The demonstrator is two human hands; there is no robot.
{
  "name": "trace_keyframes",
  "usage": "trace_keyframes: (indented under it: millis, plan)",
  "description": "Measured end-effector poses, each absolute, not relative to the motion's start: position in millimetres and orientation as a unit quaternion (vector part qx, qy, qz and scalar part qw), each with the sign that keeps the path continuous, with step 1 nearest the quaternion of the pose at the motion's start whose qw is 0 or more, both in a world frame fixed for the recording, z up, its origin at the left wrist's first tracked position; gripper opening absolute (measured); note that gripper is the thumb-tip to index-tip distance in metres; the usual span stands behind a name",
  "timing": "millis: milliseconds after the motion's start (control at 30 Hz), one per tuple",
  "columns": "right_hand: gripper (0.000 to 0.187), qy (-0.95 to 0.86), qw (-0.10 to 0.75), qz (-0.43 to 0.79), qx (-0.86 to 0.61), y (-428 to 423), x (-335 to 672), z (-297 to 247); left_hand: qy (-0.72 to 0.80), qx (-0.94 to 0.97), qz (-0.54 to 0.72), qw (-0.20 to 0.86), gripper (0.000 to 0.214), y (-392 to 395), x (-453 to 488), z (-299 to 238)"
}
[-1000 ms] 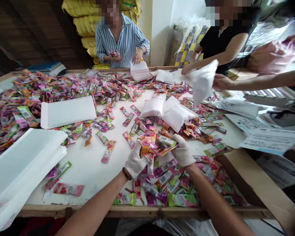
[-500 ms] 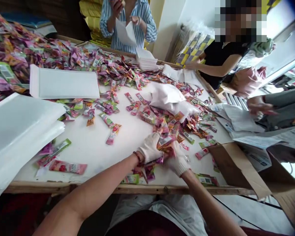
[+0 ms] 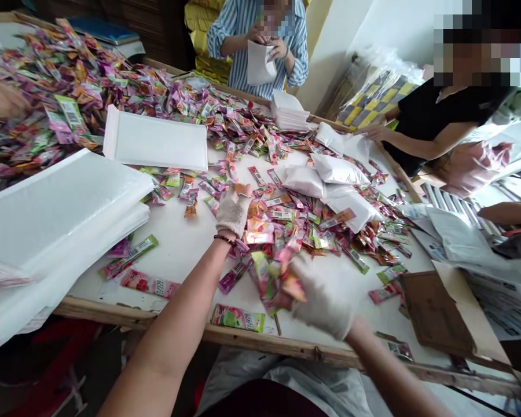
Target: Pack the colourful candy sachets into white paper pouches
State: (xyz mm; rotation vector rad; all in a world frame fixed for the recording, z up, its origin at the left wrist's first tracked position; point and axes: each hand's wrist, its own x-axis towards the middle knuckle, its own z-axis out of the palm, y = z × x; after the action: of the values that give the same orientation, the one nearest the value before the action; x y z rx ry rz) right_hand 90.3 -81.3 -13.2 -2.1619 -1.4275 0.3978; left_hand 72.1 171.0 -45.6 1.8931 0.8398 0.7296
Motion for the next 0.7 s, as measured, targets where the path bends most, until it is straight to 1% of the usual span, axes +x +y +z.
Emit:
trace_keyframes:
  millis: [67, 133, 233, 300, 400, 467, 500, 533, 633, 700]
  plan:
    - [0.071, -0.566, 0.154, 0.177, -0.79, -69, 59, -39, 0.319, 0.793, 0.285, 0.434, 0.053, 167, 72, -45]
    - [0.065, -0.595, 0.105, 0.159, -0.781, -53, 50, -63, 0.255, 0.851, 0.225, 0.4, 0.055, 158, 73, -46]
    - [0.058, -0.564, 0.056, 0.103, -0.817, -40, 80, -77, 0.21, 0.932, 0.101, 0.279, 0.062, 147, 74, -54]
    - [0.061, -0.523, 0.019, 0.072, -0.849, -49, 114, -74, 0.239, 0.949, 0.05, 0.2, 0.065, 144, 75, -64]
    - [0.065, -0.474, -0.025, 0.039, -0.879, -90, 153, -69, 0.331, 0.932, 0.057, 0.137, 0.068, 147, 79, -77]
    - [0.067, -0.457, -0.031, 0.028, -0.889, -124, 165, -72, 0.388, 0.91, 0.082, 0.123, 0.072, 146, 82, -80]
    - [0.069, -0.457, -0.026, 0.023, -0.889, -140, 168, -75, 0.388, 0.909, 0.083, 0.123, 0.073, 144, 82, -80]
    - [0.071, -0.461, -0.018, 0.02, -0.887, -153, 170, -79, 0.361, 0.921, 0.073, 0.129, 0.072, 139, 82, -79]
    - [0.074, -0.468, 0.02, 0.044, -0.883, -181, 174, -84, 0.202, 0.964, 0.0, 0.171, 0.062, 118, 78, -71]
    - [0.079, -0.452, 0.05, 0.077, -0.887, -192, 177, -79, 0.155, 0.968, 0.009, 0.196, 0.056, 105, 71, -60]
